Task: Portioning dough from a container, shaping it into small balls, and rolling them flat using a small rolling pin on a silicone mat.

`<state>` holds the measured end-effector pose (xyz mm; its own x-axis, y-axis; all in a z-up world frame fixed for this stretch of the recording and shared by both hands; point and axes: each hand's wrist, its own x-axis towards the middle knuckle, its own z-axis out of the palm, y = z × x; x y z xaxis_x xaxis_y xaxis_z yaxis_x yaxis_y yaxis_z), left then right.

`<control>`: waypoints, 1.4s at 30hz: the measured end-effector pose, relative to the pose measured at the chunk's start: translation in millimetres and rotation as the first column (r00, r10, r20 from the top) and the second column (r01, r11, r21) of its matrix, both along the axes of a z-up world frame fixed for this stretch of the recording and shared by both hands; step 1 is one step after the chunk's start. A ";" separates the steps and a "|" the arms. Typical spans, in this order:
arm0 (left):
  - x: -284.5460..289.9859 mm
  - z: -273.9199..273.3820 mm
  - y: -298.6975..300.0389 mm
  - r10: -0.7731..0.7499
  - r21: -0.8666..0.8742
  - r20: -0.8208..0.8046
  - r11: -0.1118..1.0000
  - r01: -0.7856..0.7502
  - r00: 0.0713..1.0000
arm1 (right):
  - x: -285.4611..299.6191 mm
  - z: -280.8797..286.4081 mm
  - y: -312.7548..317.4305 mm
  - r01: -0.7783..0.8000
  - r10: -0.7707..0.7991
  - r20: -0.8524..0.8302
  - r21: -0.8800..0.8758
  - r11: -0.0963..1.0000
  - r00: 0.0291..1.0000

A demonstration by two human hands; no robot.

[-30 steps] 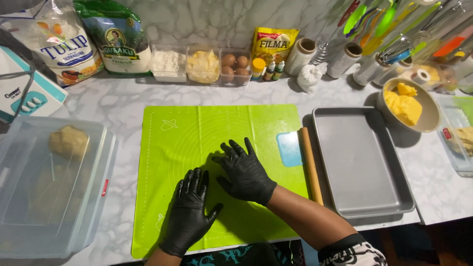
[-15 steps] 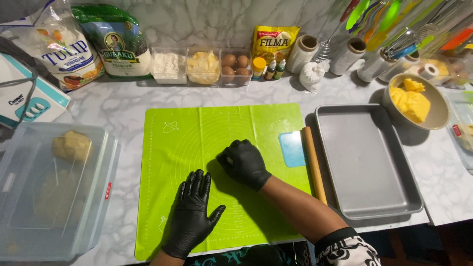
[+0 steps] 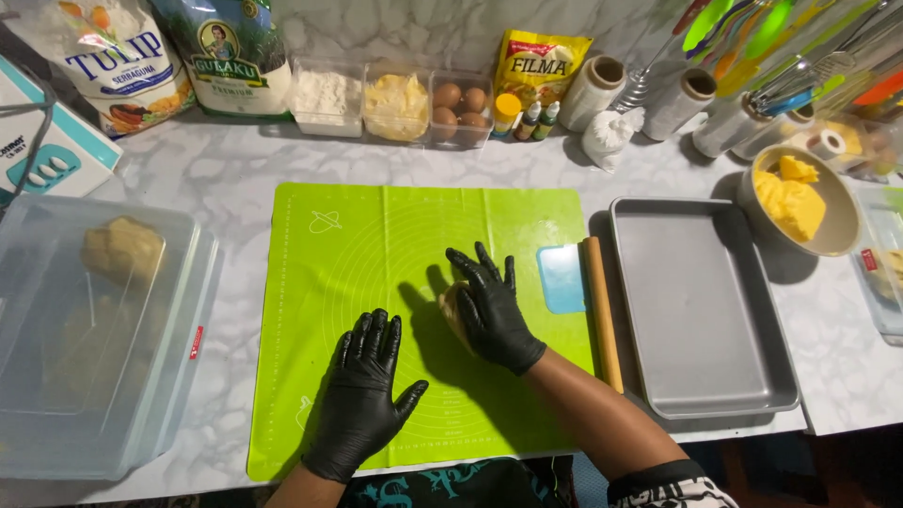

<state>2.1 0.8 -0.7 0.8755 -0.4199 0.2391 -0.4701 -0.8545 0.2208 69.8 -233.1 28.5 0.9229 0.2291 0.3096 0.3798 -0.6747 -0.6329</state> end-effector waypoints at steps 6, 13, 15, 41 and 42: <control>0.8 6.8 0.0 -0.003 0.020 -0.009 1.000 0.003 1.000 | 16.3 -1.2 3.0 0.162 -0.157 0.041 -0.271 0.949 0.987; -2.1 -1.1 0.2 0.007 -0.026 0.010 1.000 -0.007 1.000 | 19.3 2.4 5.8 0.210 -0.249 -0.035 -0.433 0.877 0.968; -3.0 1.2 0.3 -0.007 -0.095 -0.024 0.996 0.005 1.000 | 4.4 24.2 11.9 0.133 -0.100 0.110 -0.348 0.928 0.989; 0.0 3.8 -0.9 -0.012 -0.009 -0.005 1.000 0.011 1.000 | 12.7 -23.1 2.2 0.204 -0.130 -0.160 0.656 0.726 0.978; 0.5 3.3 -1.2 -0.009 -0.002 -0.019 1.000 0.009 1.000 | 5.5 -21.5 5.0 0.176 -0.067 -0.181 0.698 0.694 0.981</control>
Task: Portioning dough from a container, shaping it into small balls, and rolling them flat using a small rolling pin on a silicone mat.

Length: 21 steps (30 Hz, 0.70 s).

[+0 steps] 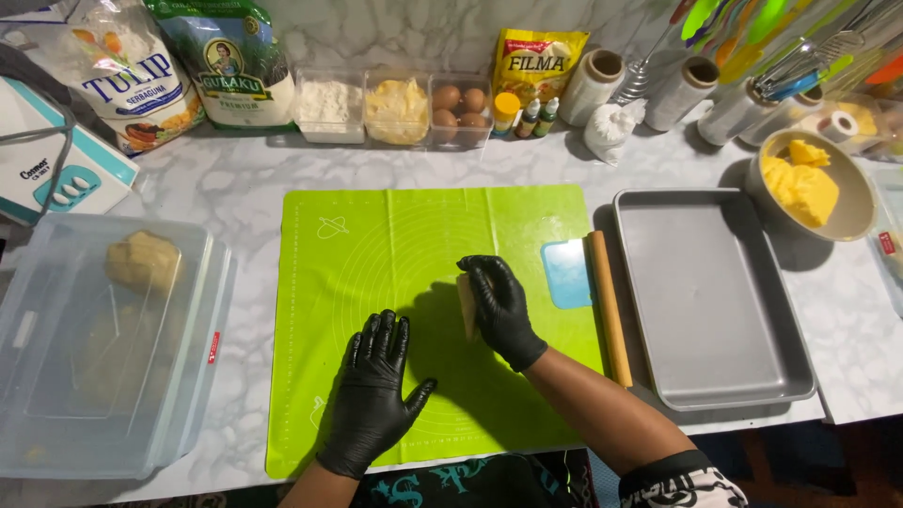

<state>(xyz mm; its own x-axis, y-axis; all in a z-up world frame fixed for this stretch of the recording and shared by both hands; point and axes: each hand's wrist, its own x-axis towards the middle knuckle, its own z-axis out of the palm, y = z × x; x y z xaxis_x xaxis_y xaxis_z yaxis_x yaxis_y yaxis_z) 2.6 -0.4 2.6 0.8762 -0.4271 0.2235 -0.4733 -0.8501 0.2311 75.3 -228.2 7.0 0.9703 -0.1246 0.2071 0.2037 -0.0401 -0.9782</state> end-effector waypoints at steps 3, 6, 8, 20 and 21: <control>-1.1 0.4 0.4 -0.005 -0.010 0.030 1.000 0.006 1.000 | -8.8 7.6 12.5 -0.046 0.053 0.011 -0.319 0.947 0.999; 0.0 2.4 1.3 -0.016 0.021 0.013 1.000 0.016 1.000 | -9.2 14.2 15.4 -0.060 0.127 0.092 -0.528 0.847 0.988; -0.8 3.2 2.1 -0.014 0.018 0.004 1.000 0.014 1.000 | -0.3 5.8 8.8 -0.067 0.154 0.117 -0.543 0.837 0.981; -3.0 -7.0 1.4 -0.006 0.007 0.018 1.000 0.006 1.000 | 14.9 9.6 -2.1 -0.008 0.084 0.042 -0.856 0.517 0.996; -2.7 -12.3 1.3 0.002 0.027 0.039 1.000 -0.003 0.999 | 11.7 12.9 -0.3 0.085 0.072 0.130 -0.892 0.445 0.989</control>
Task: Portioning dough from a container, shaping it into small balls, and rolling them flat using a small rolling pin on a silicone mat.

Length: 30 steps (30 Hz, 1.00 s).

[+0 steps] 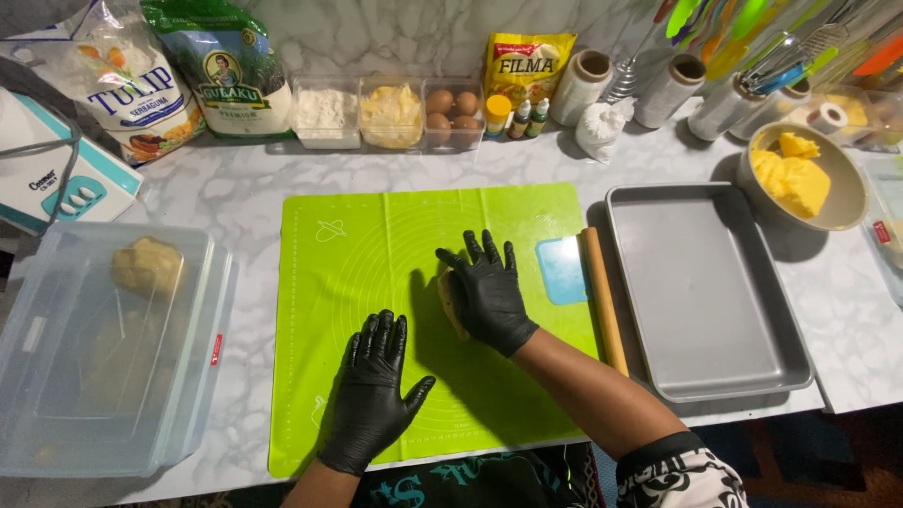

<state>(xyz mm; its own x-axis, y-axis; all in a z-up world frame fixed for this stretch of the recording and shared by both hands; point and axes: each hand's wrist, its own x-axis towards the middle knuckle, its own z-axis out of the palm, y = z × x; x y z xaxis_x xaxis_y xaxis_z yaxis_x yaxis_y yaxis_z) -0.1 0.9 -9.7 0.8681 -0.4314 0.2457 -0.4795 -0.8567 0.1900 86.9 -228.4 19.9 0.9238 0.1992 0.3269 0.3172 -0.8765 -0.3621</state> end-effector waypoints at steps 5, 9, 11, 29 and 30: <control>0.1 14.5 -1.8 -0.029 -0.110 -0.075 0.994 0.020 0.997 | -24.6 31.1 33.5 -0.079 0.071 -0.071 -0.109 0.991 0.995; 1.9 12.9 -0.6 -0.024 -0.042 -0.019 0.999 0.023 1.000 | -12.5 4.8 42.0 -0.034 0.022 -0.045 -0.282 0.959 0.999; 2.8 13.0 -1.9 -0.007 -0.046 -0.023 0.999 0.006 1.000 | -6.0 -1.3 43.0 -0.023 0.021 -0.008 -0.271 0.962 1.000; 0.4 10.5 -0.9 -0.009 -0.042 -0.035 0.999 0.007 0.999 | -13.7 17.1 -14.7 0.063 0.281 -0.272 0.812 0.580 0.920; 0.4 9.0 -0.4 -0.009 -0.044 -0.034 0.999 0.008 0.999 | -22.3 12.5 -13.7 -0.026 0.398 -0.235 0.835 0.549 0.887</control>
